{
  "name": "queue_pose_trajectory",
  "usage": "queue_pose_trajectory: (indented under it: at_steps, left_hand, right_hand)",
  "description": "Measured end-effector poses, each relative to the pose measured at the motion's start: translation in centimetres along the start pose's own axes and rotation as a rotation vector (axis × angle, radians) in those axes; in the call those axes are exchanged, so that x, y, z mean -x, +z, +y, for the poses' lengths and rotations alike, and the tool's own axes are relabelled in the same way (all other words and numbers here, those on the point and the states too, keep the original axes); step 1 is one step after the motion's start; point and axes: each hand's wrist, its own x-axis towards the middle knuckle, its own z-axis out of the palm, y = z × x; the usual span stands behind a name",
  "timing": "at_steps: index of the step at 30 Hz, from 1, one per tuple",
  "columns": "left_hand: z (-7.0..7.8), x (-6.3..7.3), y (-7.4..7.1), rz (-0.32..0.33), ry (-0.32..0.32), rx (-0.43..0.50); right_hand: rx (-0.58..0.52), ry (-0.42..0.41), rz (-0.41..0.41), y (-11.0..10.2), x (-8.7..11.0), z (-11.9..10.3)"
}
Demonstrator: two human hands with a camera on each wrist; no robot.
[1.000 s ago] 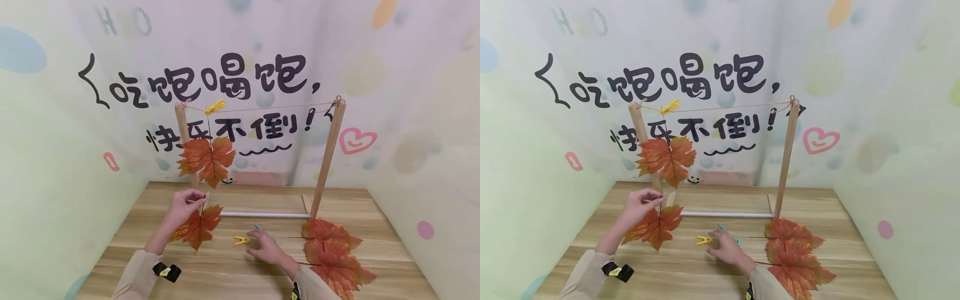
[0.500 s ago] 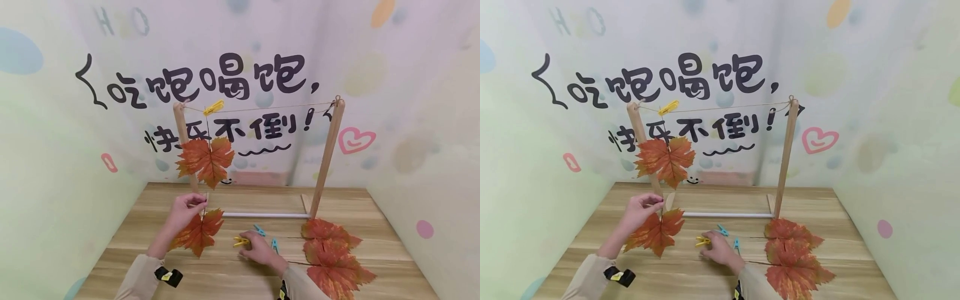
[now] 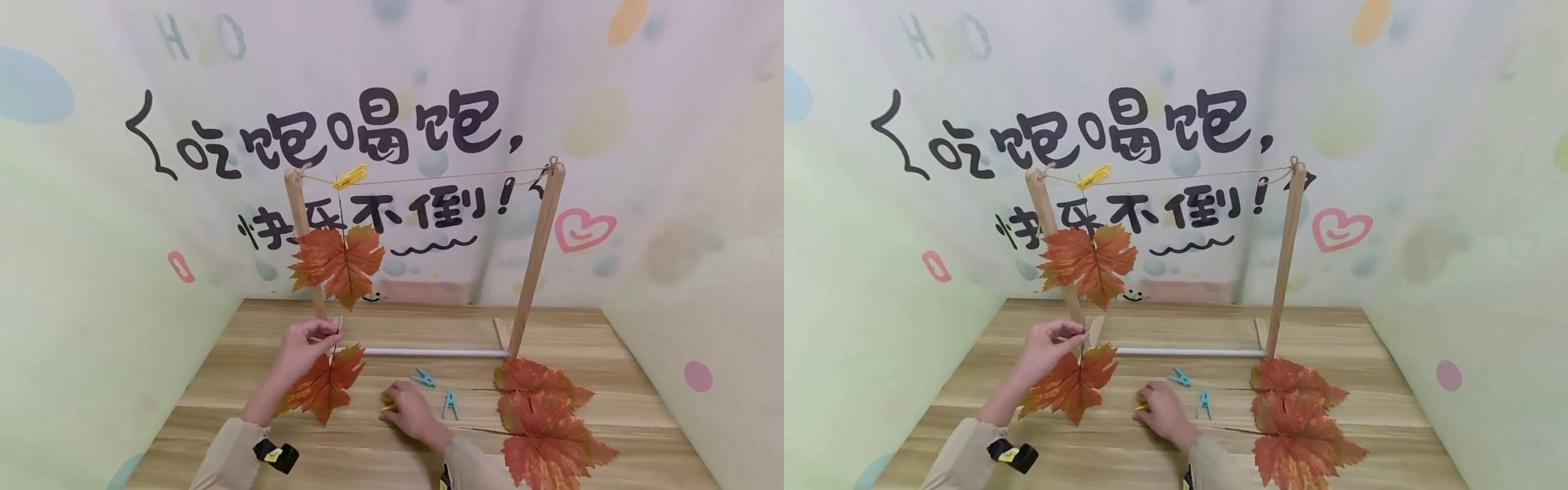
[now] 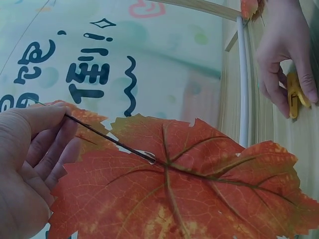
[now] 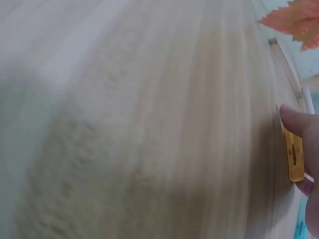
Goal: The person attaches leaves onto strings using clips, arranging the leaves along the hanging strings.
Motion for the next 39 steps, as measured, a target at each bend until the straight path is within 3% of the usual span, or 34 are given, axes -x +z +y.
queue_pose_trajectory:
  at_steps: [8, 14, 20, 32, 39]
  left_hand:
    - [-0.1, 0.0, 0.4, -0.014, 0.008, -0.016]
    - [0.0, -0.2, 1.0, -0.032, 0.019, -0.023]
    - [0.5, -0.9, 1.4, -0.049, 0.017, -0.027]
    - [2.0, -2.7, 2.0, -0.069, 0.098, -0.056]
    - [3.0, -4.1, 2.7, -0.061, 0.162, -0.042]
  right_hand:
    - [-0.06, 0.061, -0.064, -0.5, 0.5, -0.4]
    - [-0.138, 0.024, -0.105, -1.4, 1.0, 0.1]
    - [-0.233, 0.05, -0.134, -2.4, 1.5, 0.7]
    - [-0.316, 0.081, -0.206, -5.5, 2.4, 1.2]
    - [-0.372, 0.058, -0.182, -7.1, 2.9, 1.2]
